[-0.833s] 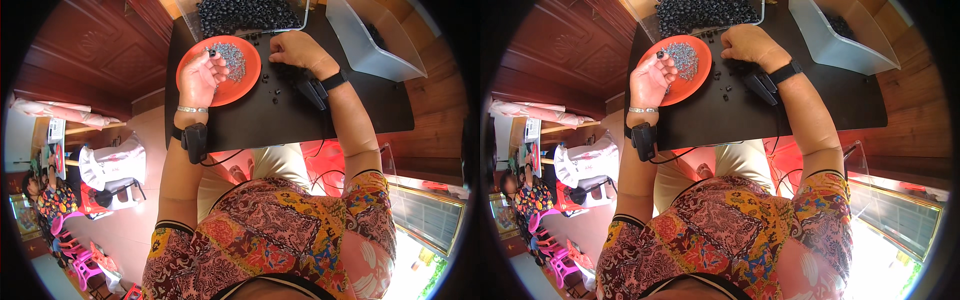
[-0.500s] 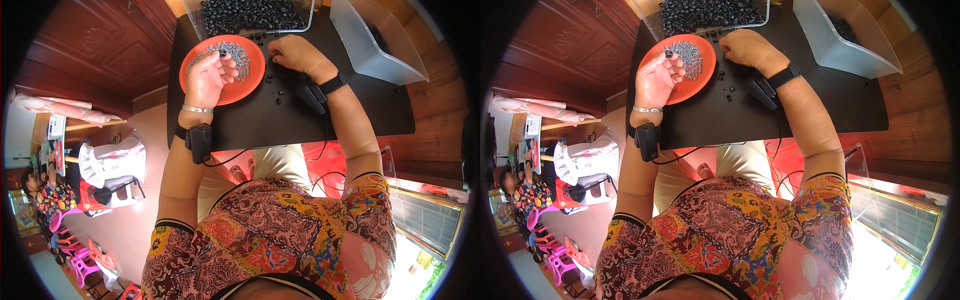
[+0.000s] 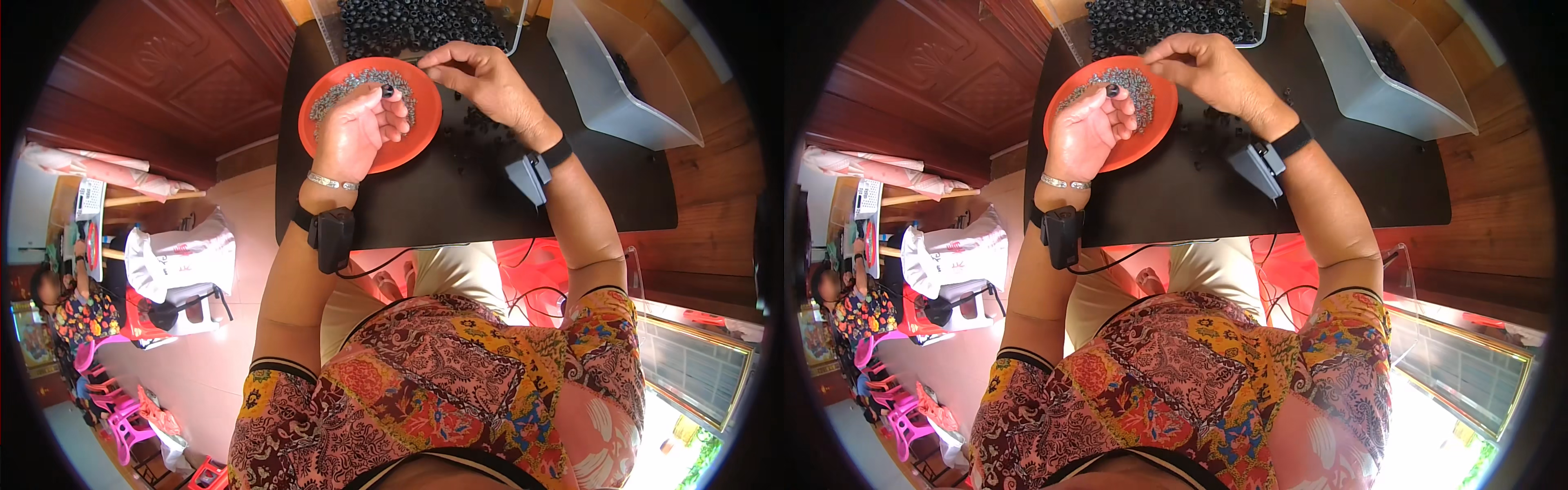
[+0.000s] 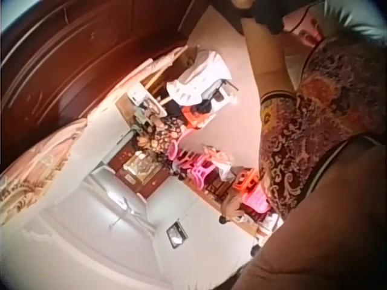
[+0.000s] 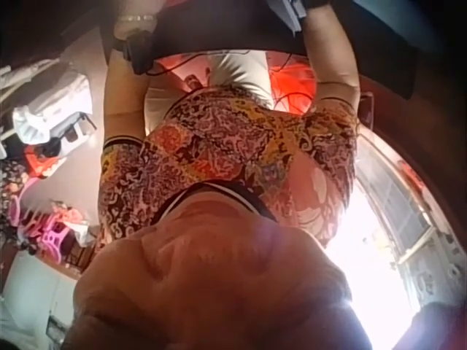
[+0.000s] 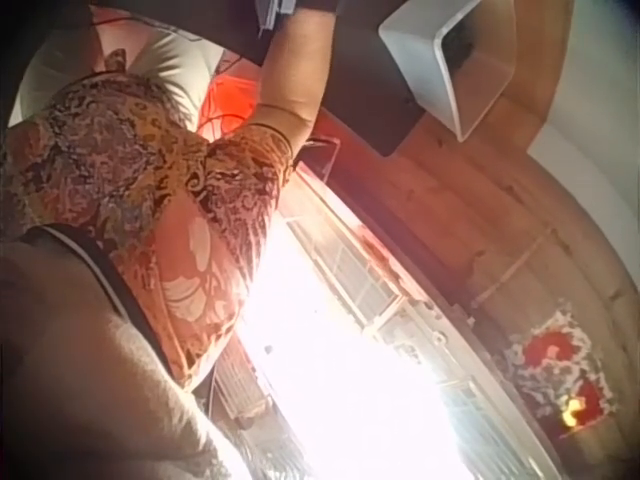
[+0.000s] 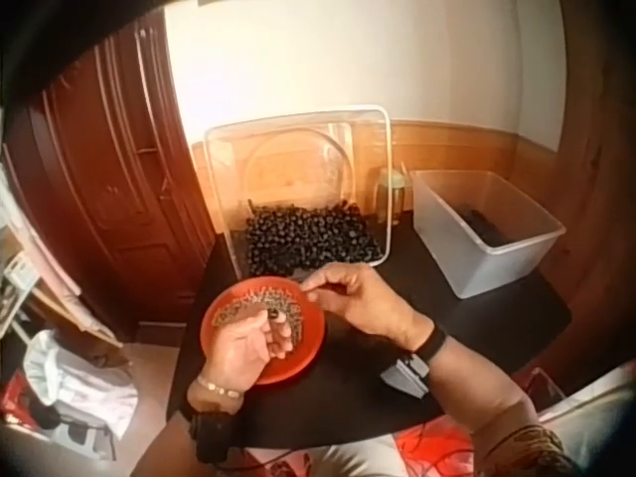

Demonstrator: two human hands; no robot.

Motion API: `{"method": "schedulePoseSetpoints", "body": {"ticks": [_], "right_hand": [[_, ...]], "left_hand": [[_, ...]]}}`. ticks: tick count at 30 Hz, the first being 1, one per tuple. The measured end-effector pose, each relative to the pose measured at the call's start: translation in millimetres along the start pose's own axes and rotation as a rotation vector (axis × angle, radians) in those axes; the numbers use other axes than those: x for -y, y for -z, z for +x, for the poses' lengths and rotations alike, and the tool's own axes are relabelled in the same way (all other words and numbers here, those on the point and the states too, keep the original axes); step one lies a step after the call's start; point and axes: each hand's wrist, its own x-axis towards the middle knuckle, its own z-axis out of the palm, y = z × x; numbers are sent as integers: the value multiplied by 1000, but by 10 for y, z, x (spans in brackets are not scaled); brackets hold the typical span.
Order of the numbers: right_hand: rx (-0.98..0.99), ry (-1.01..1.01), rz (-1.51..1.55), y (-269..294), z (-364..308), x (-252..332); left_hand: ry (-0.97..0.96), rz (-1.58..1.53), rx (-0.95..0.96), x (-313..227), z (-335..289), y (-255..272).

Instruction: Assembling small metal rings onto black plastic components by hand.

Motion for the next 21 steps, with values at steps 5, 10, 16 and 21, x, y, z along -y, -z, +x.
{"method": "schedulePoseSetpoints", "body": {"ticks": [5, 10, 16, 21], "right_hand": [[-62, 189, 230, -262, -28, 79], [-91, 247, 36, -340, -55, 137], [-100, 215, 22, -351, -46, 134], [-139, 423, -187, -378, -44, 104]], "left_hand": [[24, -50, 56, 49, 18, -29], [6, -80, 57, 73, 13, -26], [-11, -69, 92, 67, 5, -29], [-17, -114, 67, 93, 8, -30]]}}
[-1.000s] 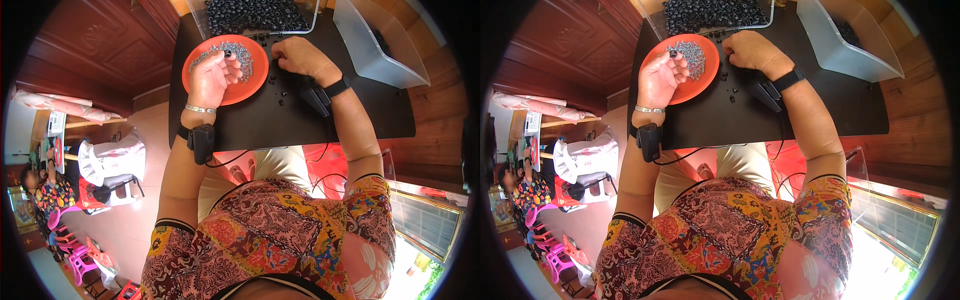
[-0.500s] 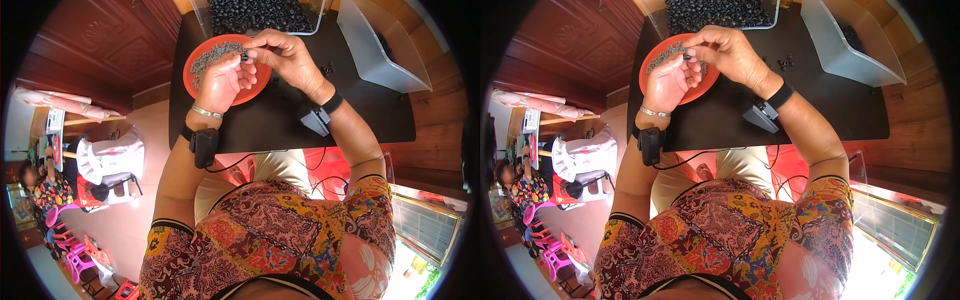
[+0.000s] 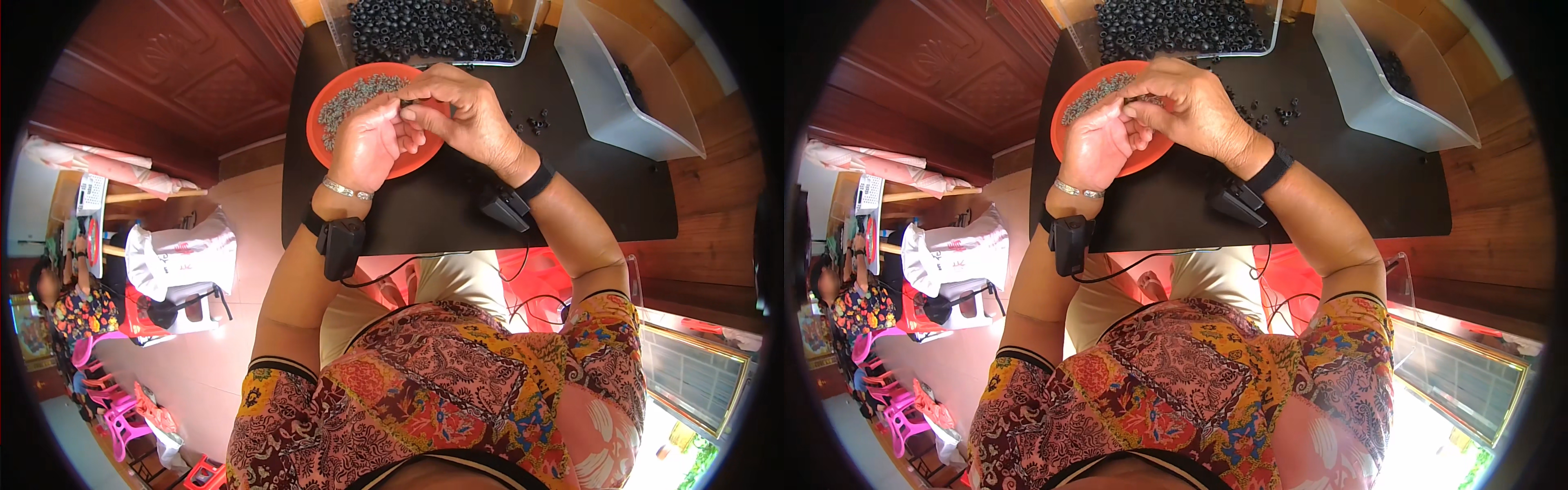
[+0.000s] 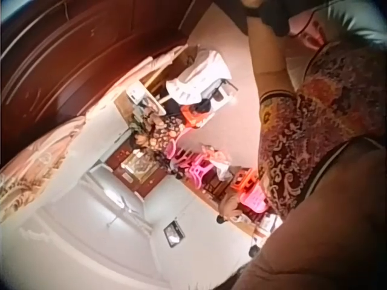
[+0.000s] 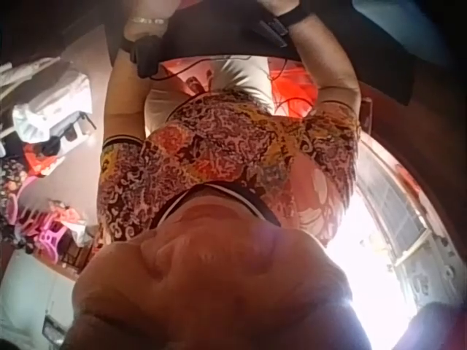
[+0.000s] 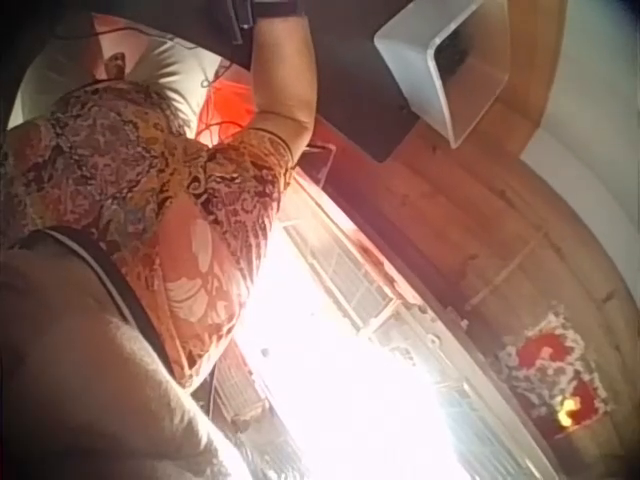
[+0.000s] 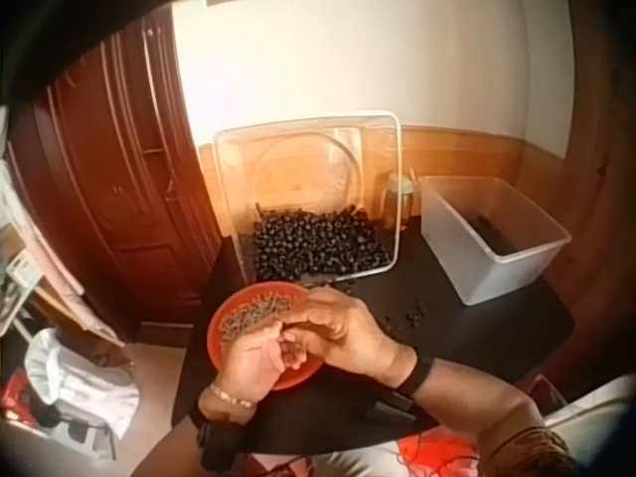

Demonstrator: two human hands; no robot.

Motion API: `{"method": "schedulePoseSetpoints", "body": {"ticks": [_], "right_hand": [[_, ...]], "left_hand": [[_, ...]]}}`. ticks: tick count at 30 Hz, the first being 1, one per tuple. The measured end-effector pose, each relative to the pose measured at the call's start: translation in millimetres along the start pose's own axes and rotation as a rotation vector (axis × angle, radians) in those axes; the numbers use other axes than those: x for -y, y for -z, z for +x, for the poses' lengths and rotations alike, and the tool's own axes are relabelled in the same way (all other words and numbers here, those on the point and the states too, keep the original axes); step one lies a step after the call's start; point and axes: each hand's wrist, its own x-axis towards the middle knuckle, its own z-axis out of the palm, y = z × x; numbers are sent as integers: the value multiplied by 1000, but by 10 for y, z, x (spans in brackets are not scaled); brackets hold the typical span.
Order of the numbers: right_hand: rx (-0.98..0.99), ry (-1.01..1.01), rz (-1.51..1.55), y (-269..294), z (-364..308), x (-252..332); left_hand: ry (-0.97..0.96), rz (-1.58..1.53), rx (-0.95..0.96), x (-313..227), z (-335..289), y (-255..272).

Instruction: Assembling small metal rings onto black plastic components by hand.

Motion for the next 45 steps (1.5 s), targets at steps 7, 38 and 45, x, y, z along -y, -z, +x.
{"method": "schedulePoseSetpoints", "body": {"ticks": [7, 38, 45], "right_hand": [[-18, 32, -109, -11, 6, 27], [425, 19, -312, -336, 150, -3], [459, -3, -305, -580, 112, -68]], "left_hand": [[35, 16, -45, -47, -19, -40], [-277, -84, -481, -259, 26, 262], [-260, -110, -506, -271, 59, 258]]}}
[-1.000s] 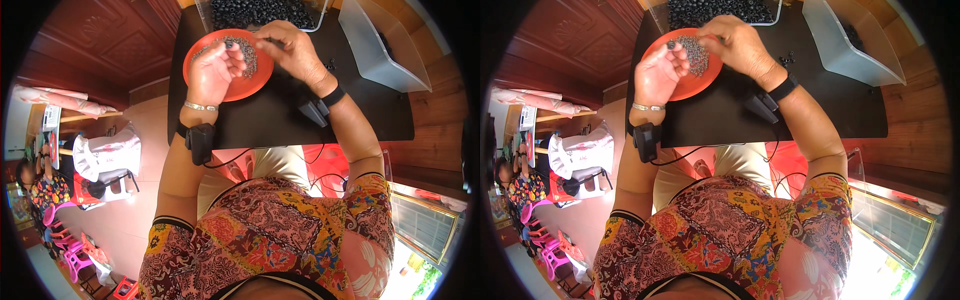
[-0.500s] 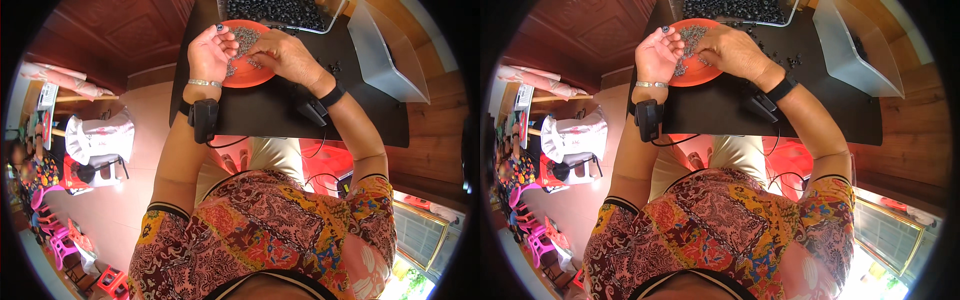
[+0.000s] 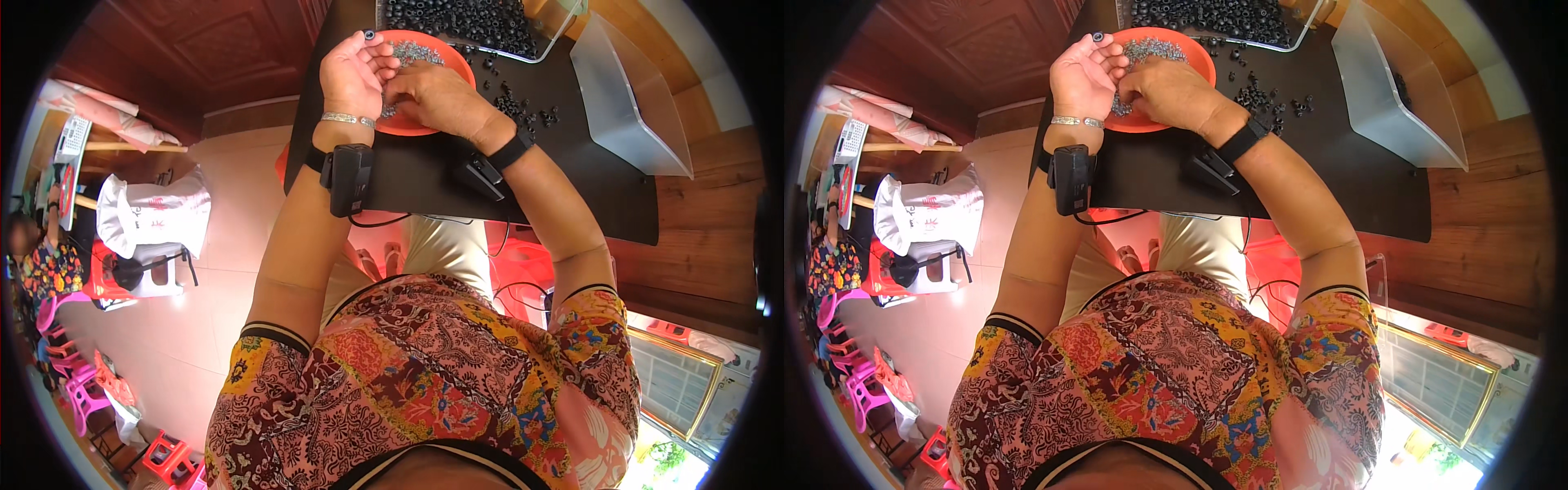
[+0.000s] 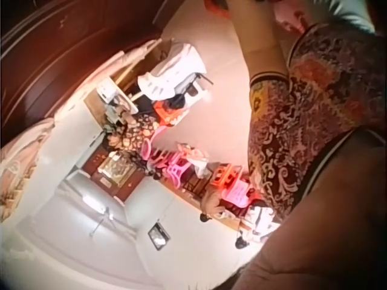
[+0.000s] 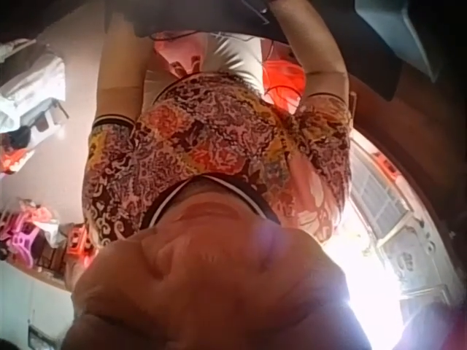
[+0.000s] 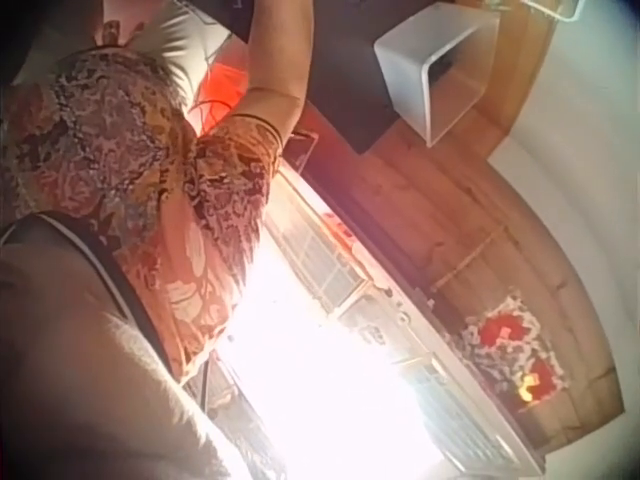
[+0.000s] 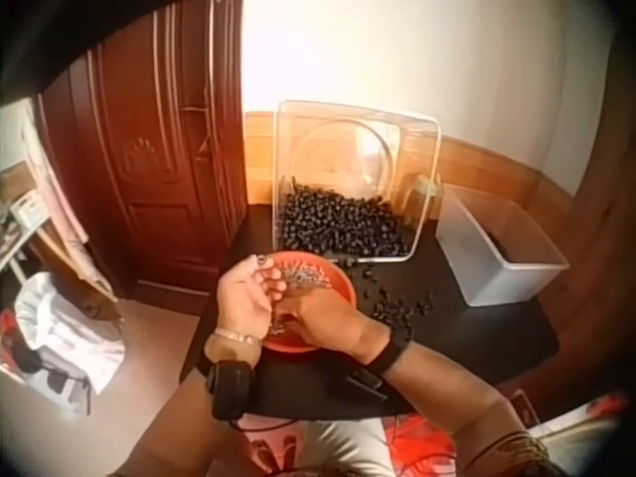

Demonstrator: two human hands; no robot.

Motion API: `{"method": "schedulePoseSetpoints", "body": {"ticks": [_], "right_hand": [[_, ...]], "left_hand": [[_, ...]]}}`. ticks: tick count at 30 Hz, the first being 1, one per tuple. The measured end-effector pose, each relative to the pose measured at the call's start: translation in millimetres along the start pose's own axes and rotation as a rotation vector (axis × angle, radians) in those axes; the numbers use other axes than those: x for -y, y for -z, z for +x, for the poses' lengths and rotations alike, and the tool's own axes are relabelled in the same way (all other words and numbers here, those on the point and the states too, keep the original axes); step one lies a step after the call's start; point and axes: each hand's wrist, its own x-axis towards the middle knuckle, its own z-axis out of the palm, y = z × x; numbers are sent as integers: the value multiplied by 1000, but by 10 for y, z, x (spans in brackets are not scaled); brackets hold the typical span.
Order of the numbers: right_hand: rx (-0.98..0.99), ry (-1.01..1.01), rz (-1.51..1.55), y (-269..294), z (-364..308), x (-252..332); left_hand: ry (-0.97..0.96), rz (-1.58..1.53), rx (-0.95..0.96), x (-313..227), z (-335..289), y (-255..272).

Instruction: Assembling small metal rings onto black plastic components by hand.

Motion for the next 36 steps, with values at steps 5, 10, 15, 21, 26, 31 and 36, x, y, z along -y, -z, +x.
{"method": "schedulePoseSetpoints", "body": {"ticks": [5, 10, 15, 21, 26, 31, 36], "right_hand": [[14, -11, 106, 32, -24, -13], [-210, -190, 340, 189, -54, -5], [-192, -287, 762, 304, -66, -173], [-209, -350, 1035, 314, -80, -302], [-212, -499, 1131, 340, -103, -334], [-255, -520, 897, 370, -98, -254], [-254, -432, 837, 338, -93, -220]], "left_hand": [[-16, 9, 11, -12, -12, 2], [-23, 29, 30, -34, -41, -15], [-45, 132, 84, -2, -100, -59], [-6, 258, 226, 14, -137, -120], [19, 255, 354, 36, -135, -102], [76, 140, 299, 36, -119, -93], [94, 87, 295, 31, -94, -68]]}}
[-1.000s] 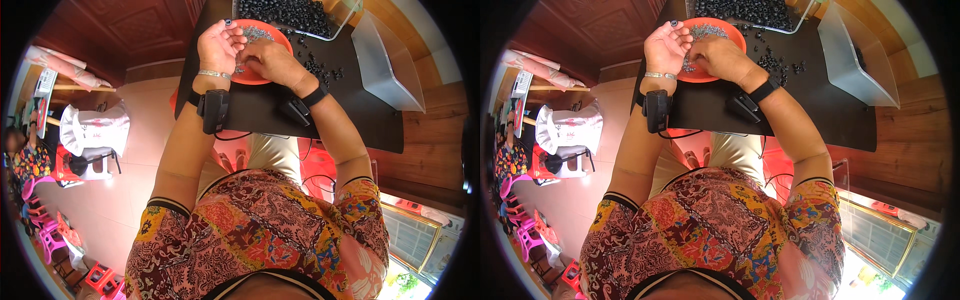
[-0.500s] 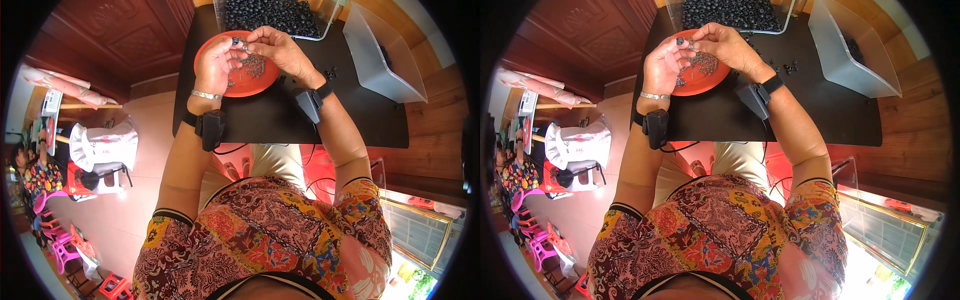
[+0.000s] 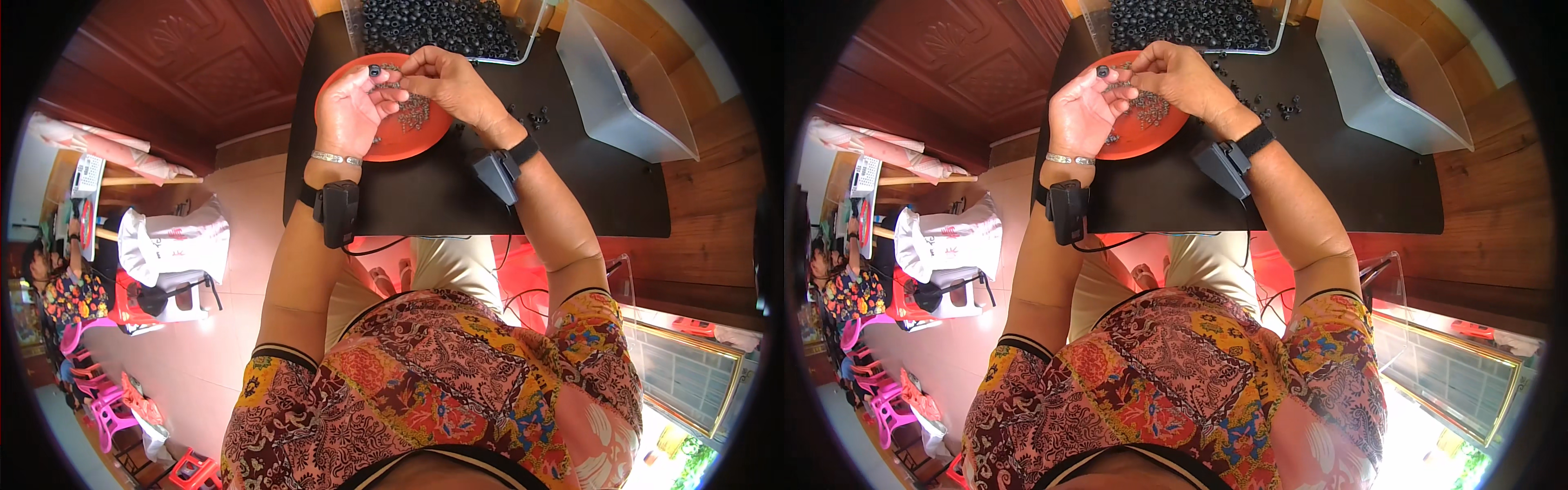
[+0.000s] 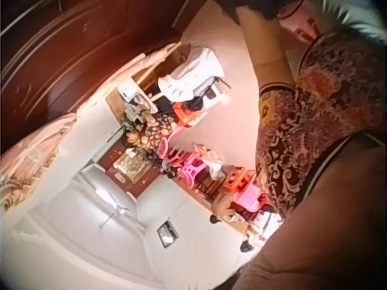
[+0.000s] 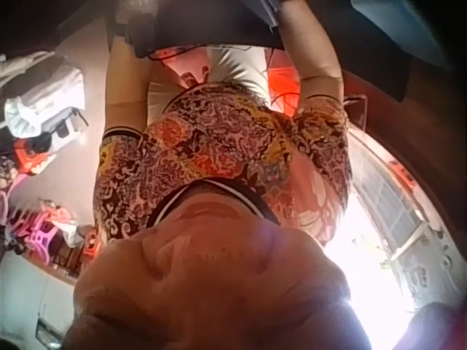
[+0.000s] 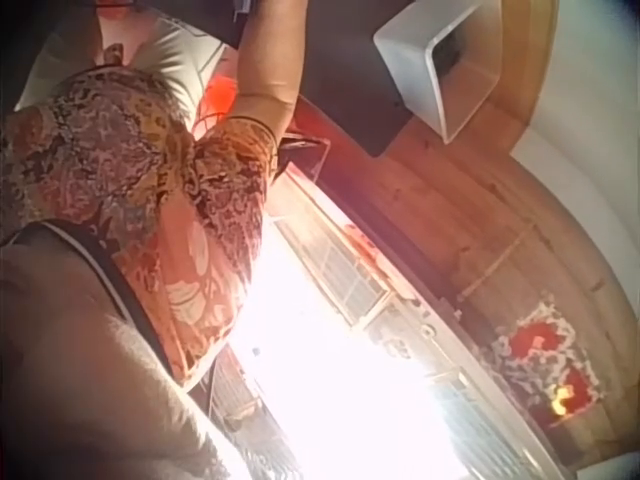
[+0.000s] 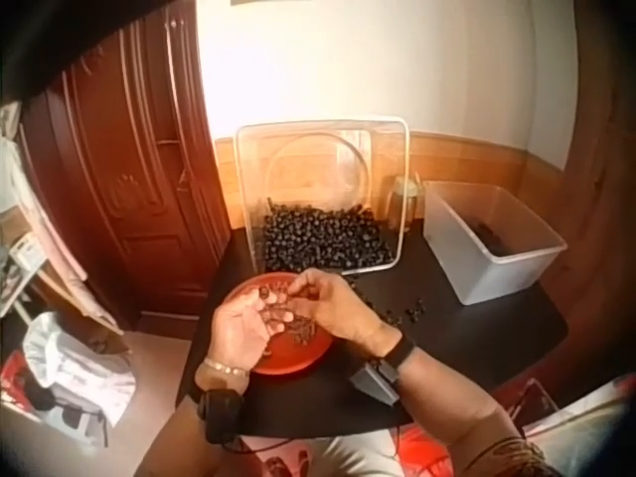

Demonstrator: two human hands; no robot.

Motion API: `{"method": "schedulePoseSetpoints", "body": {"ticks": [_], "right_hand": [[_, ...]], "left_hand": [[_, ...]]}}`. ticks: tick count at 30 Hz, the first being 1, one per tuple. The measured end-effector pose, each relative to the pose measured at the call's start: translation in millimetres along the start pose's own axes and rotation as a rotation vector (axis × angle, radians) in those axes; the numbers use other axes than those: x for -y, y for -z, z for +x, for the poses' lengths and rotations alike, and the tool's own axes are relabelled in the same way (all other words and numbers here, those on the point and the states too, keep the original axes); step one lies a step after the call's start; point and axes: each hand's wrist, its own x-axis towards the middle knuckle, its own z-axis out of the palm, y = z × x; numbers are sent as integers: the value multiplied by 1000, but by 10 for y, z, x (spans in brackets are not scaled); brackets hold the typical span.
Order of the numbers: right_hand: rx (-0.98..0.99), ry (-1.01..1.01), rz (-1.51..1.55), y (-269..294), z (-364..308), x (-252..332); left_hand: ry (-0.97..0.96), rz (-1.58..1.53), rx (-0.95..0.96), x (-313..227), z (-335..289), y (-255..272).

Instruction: Assembling small metal rings onto black plastic components by hand.

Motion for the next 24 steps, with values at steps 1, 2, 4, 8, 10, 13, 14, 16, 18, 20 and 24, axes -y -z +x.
{"method": "schedulePoseSetpoints", "body": {"ticks": [1, 2, 4, 8, 10, 13, 14, 16, 18, 20, 24], "right_hand": [[0, 0, 0, 5, 3, -13], [0, -5, -4, 13, 10, -33], [5, -8, -6, 1, 15, -35], [23, -45, 50, -30, 6, -13], [26, -68, 93, -49, 2, -20], [97, -23, 7, -86, 1, -61], [71, 31, -71, -94, 10, -79], [44, 87, -150, -106, 15, -117], [-8, 83, -64, -122, 13, -147], [-29, 94, -100, -113, 10, -163], [-43, 36, -274, -125, -43, 22]], "left_hand": [[12, -16, 12, -3, -6, -2], [24, -32, 24, -3, -8, -3], [20, -65, 26, 8, 7, 35], [3, -139, 47, -1, 10, 71], [-13, -155, 46, 11, 28, 78], [-32, -170, 37, 0, 20, 63], [-34, -170, 32, -7, 15, 57], [-27, -179, 42, -8, 21, 72], [-20, -189, 54, -6, 26, 75], [-23, -191, 40, -1, 20, 64], [-13, -202, 18, -9, 12, 77]]}}
